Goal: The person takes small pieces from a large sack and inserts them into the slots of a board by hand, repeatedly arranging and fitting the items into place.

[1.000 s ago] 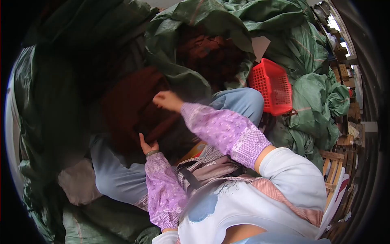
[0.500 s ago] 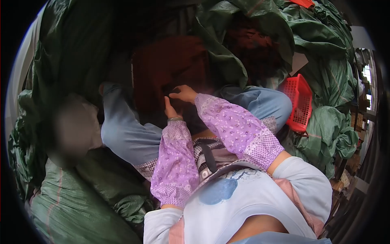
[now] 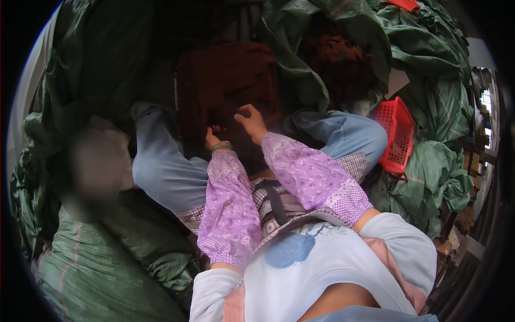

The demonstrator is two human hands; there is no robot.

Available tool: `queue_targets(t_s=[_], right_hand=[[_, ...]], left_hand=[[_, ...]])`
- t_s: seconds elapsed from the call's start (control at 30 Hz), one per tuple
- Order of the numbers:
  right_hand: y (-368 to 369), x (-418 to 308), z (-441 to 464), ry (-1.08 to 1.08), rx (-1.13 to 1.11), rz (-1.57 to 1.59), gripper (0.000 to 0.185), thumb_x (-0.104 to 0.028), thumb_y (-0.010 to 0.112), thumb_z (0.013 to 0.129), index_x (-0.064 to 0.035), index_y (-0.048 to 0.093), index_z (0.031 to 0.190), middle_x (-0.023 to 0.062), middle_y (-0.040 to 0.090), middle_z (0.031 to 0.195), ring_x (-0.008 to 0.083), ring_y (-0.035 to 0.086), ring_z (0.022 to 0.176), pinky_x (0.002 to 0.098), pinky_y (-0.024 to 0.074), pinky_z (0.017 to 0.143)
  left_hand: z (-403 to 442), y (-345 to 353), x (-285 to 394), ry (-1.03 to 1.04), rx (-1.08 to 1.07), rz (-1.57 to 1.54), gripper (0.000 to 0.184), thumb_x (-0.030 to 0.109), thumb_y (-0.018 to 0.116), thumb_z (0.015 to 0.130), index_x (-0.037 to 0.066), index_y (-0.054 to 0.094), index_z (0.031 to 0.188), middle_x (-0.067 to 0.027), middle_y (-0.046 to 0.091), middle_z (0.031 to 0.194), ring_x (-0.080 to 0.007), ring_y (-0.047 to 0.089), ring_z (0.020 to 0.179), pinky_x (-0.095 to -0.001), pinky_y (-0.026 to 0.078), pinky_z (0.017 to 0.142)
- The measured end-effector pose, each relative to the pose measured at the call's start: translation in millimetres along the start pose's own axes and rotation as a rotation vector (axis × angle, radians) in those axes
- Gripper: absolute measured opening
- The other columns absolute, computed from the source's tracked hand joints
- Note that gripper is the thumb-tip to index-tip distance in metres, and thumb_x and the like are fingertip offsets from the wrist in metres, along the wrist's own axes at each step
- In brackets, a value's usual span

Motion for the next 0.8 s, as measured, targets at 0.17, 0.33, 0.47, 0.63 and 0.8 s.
queue_targets(t_s=[0.17, 0.33, 0.47, 0.63, 0.8], right_hand=[[-38, -4, -2, 0.326, -0.008, 0.435, 0.030, -0.020, 0.062, 0.075, -0.0119, 0.049, 0.101, 0.0030, 0.055, 0.094, 0.0163, 0.052, 0.089, 0.0379, 0.0445, 0.071], [-59, 0, 7, 0.292, -0.131, 0.399, 0.031, -0.020, 0.060, 0.077, -0.0128, 0.047, 0.105, 0.0014, 0.053, 0.095, 0.0155, 0.052, 0.090, 0.0403, 0.0444, 0.072], [-63, -8, 3, 0.290, -0.187, 0.394, 0.036, -0.021, 0.060, 0.077, -0.0131, 0.047, 0.110, 0.0004, 0.052, 0.099, 0.0146, 0.051, 0.091, 0.0391, 0.0452, 0.071], [-57, -22, -11, 0.287, -0.363, 0.326, 0.039, -0.021, 0.061, 0.077, -0.0122, 0.047, 0.112, 0.0004, 0.052, 0.099, 0.0131, 0.052, 0.090, 0.0344, 0.0472, 0.069], [-55, -30, -19, 0.153, -0.322, 0.080, 0.033, -0.021, 0.060, 0.075, -0.0077, 0.053, 0.105, 0.0031, 0.056, 0.091, 0.0135, 0.054, 0.082, 0.0297, 0.0456, 0.066]], left_hand=[[1, -2, 1, 0.046, -0.029, 0.122, 0.026, 0.012, 0.063, 0.075, 0.003, 0.049, 0.096, -0.0085, 0.054, 0.085, -0.0164, 0.053, 0.071, -0.0344, 0.047, 0.062], [-26, -18, 0, 0.200, 0.126, 0.576, 0.062, 0.021, 0.070, 0.069, -0.002, 0.035, 0.115, -0.0173, 0.047, 0.105, -0.0255, 0.049, 0.088, -0.0382, 0.041, 0.082], [-80, -23, 16, 0.484, 0.159, 0.803, 0.067, 0.026, 0.073, 0.067, 0.004, 0.034, 0.117, -0.0163, 0.047, 0.105, -0.0226, 0.045, 0.098, -0.0335, 0.036, 0.084], [-98, 29, 5, 0.121, -0.393, 0.508, 0.047, 0.023, 0.064, 0.077, 0.009, 0.040, 0.114, -0.0085, 0.050, 0.103, -0.0191, 0.048, 0.095, -0.0324, 0.039, 0.079], [-71, 45, -15, 0.136, -0.572, 0.416, 0.033, 0.006, 0.061, 0.076, 0.007, 0.049, 0.107, -0.0048, 0.055, 0.097, -0.0159, 0.054, 0.083, -0.0274, 0.045, 0.069]])
Point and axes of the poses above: each hand's wrist, its own z-axis towards the middle knuckle, its own y-axis out of the palm, x = y × z, the point moved 5 cm from there along z, towards the middle knuckle
